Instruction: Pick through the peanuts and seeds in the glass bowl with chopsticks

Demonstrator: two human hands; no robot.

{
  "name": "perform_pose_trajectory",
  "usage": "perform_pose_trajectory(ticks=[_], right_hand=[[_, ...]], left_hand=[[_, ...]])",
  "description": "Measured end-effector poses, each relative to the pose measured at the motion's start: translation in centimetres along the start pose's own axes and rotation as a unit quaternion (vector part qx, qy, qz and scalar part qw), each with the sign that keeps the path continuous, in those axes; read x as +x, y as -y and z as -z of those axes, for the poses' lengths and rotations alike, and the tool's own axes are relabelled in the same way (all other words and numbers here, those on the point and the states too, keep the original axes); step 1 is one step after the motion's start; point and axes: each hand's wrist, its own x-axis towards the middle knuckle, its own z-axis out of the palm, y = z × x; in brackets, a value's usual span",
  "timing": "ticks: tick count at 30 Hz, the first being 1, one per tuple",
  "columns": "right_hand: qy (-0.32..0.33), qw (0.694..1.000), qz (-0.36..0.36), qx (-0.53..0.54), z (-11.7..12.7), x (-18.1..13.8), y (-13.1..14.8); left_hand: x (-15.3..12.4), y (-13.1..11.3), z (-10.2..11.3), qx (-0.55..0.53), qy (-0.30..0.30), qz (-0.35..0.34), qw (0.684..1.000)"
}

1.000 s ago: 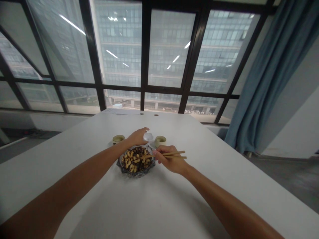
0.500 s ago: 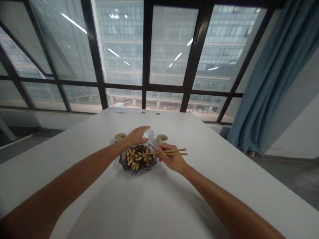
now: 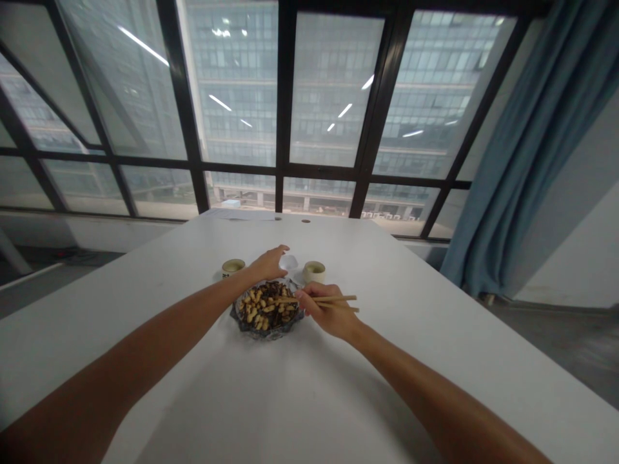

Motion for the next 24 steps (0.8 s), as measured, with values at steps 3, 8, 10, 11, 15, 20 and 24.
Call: perform_pose_trajectory(ticks=[3,8,10,11,15,20,24], right_hand=[[0.003,0.999,0.012,-0.031,-0.1,-0.2,0.3],[0.018,0.999,0.016,-0.042,-0.5,-0.1,0.0],[0.018,0.999,0.017,-0.034,-0.6,-0.1,-0.4],[0.016,0.999,0.017,-0.029,-0.5,0.0,-0.5],[0.011,1.000,0.019,0.007,0.5,0.3,-0.5],[-0.053,0.997,0.022,0.057,4.1,1.5,0.3],[-0.127,0.992,0.016,-0.002,7.4,2.4,-0.1]], left_hand=[[0.3,-0.1,0.0,-0.013,-0.020,-0.040,0.999],[0.1,-0.2,0.0,0.007,-0.040,-0.085,0.996],[-0.1,-0.2,0.0,0.016,-0.039,-0.088,0.995],[-0.1,-0.2,-0.1,0.020,-0.038,-0.087,0.995],[-0.1,-0.1,0.2,0.035,-0.021,-0.046,0.998],[0.6,-0.8,2.0,0.029,0.090,0.086,0.992],[1.5,-2.8,2.9,0.037,0.110,0.072,0.991]])
